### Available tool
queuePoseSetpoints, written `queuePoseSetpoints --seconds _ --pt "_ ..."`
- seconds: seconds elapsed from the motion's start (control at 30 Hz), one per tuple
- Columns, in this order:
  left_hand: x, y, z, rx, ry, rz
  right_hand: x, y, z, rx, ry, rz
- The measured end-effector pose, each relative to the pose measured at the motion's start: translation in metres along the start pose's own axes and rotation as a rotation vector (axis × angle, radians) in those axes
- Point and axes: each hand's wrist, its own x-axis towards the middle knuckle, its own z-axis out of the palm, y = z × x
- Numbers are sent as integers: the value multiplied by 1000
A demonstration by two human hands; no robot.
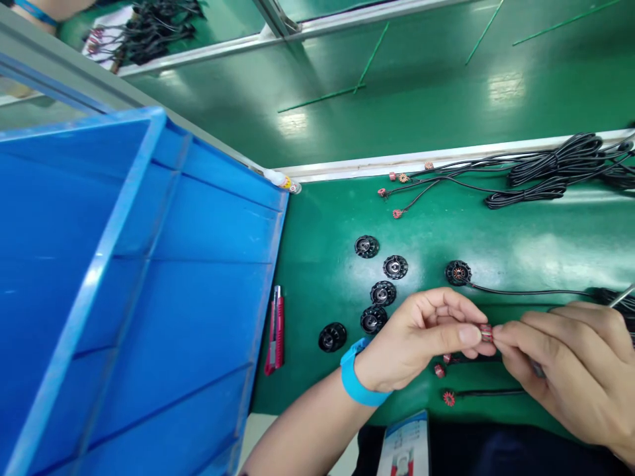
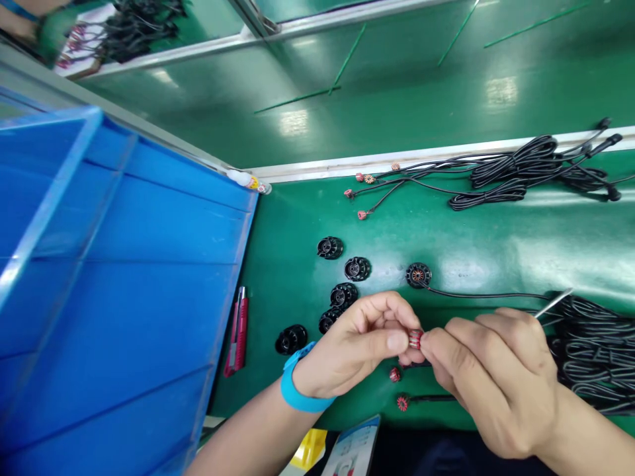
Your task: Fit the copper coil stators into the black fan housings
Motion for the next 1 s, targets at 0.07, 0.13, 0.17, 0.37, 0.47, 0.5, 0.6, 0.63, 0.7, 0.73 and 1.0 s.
queuePoseSetpoints --seconds 0.07,0.13,0.17,0.37,0.47,0.5,0.6,0.63,0.7,0.73,1.0 --pt "-1 -1 0 71 11 23 1 -1 2 18 16 25" --pt "-2 -1 0 125 36 52 1 -2 2 79 -7 88" --pt "-2 -1 1 131 46 68 1 -2 2 112 -22 124" --pt "0 -1 2 85 37 123 2 -4 -2 202 10 221" --pt "0 -3 2 102 70 131 3 -4 -1 216 12 226" --pt "0 -3 2 113 79 131 3 -4 -1 218 12 225" --pt "0 -5 2 150 94 136 1 -3 0 219 19 205" --pt "0 -6 2 164 100 145 0 -3 0 225 22 196" --pt "-1 -8 4 194 116 177 0 -2 1 246 17 188" --pt "-2 -9 4 209 125 201 1 -2 2 256 12 191" --pt "-7 -9 8 424 163 417 -3 -2 5 236 25 248"
